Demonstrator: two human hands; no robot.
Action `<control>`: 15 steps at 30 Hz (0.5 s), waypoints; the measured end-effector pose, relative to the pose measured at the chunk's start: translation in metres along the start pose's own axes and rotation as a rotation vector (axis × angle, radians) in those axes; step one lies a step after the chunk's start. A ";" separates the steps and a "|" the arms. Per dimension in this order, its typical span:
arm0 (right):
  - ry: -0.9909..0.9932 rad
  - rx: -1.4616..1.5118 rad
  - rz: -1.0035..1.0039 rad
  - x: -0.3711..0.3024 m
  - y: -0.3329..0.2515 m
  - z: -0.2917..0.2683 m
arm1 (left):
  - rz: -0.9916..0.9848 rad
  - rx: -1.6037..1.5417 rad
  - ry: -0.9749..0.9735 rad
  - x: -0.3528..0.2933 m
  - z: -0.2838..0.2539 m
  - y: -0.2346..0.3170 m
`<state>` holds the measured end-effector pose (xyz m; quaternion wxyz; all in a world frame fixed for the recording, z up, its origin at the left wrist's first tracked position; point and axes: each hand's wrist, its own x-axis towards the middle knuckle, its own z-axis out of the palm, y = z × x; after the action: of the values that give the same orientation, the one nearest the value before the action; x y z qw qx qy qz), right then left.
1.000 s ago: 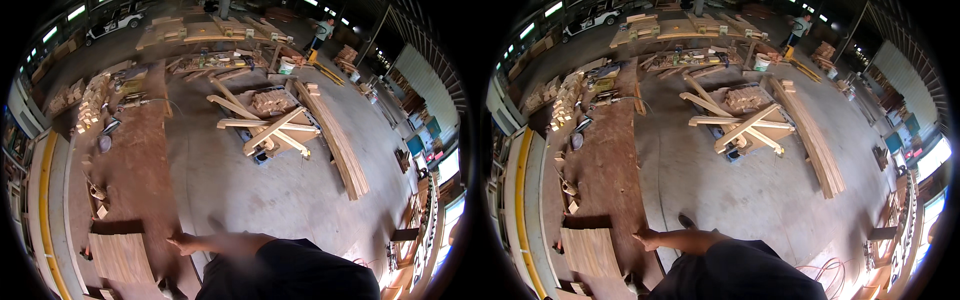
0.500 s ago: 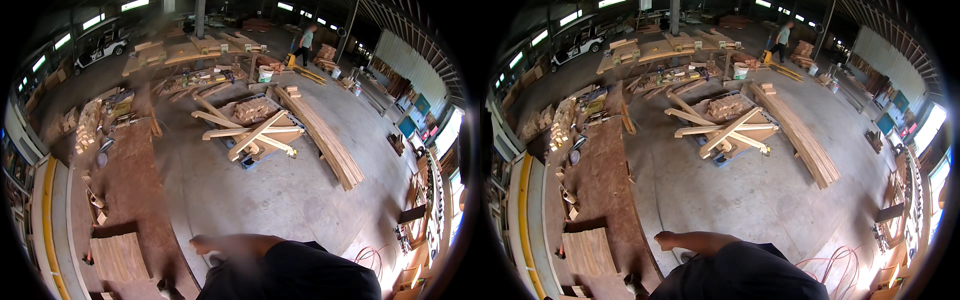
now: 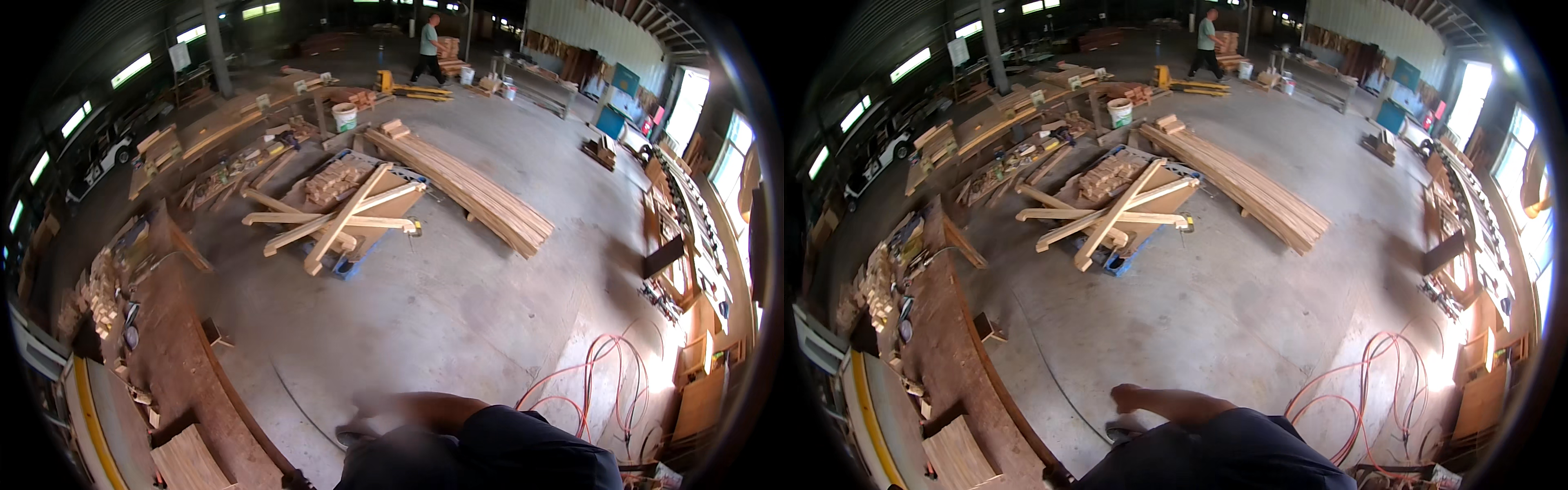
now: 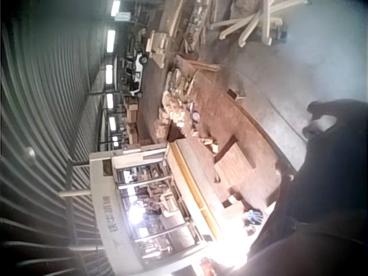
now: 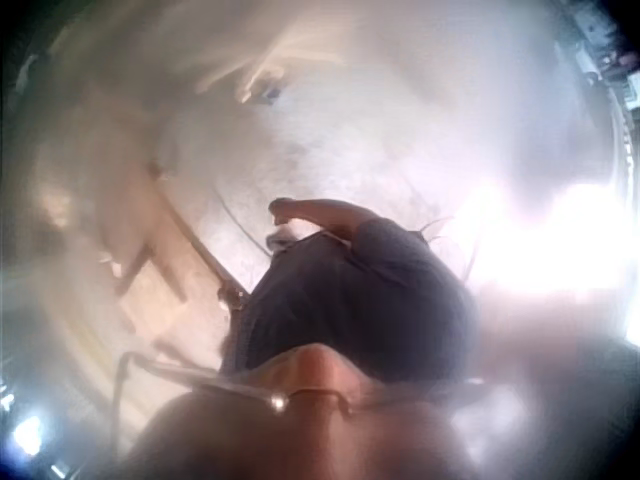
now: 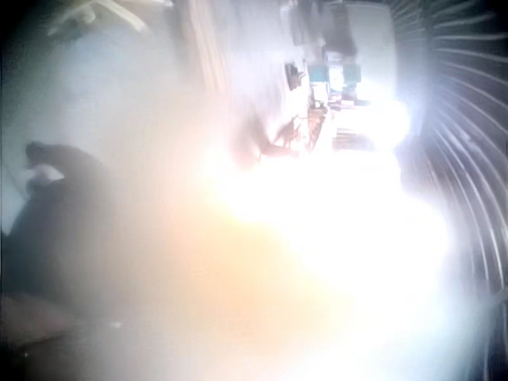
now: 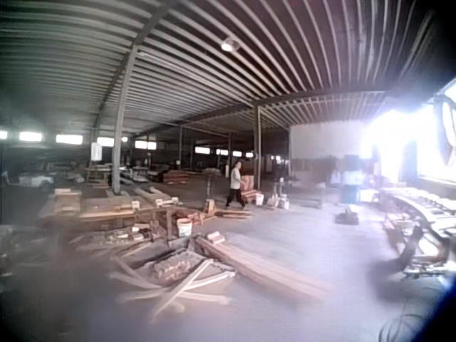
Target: The person walks through a workshop, picks up wooden planks from a pile, and places them onto a workbench. They repeatedly pick up individual planks, inspect them by turning them over, and stack them neatly on the table.
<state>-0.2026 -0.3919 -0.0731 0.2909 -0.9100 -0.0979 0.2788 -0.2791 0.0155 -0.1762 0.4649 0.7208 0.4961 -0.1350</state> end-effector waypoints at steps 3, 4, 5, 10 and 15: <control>0.146 -0.020 0.050 -0.028 0.094 0.052 | 0.590 0.303 -0.362 -0.018 0.025 -0.015; 0.199 -0.024 0.094 -0.050 0.132 0.069 | 0.520 0.153 -0.432 -0.057 0.049 -0.001; 0.166 0.025 0.200 -0.072 0.161 0.078 | 0.441 0.000 -0.480 -0.101 0.066 0.013; 0.321 0.691 0.863 -0.209 0.225 0.107 | 0.371 0.080 -0.619 -0.129 0.086 0.046; 0.299 0.691 1.057 -0.337 0.256 0.204 | 0.201 0.338 -0.765 -0.077 0.112 0.067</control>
<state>-0.5912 -0.6178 -0.2084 0.4011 -0.7183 0.5002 0.2701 -0.2295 -0.1248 -0.1488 0.5015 0.7296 0.1858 -0.4261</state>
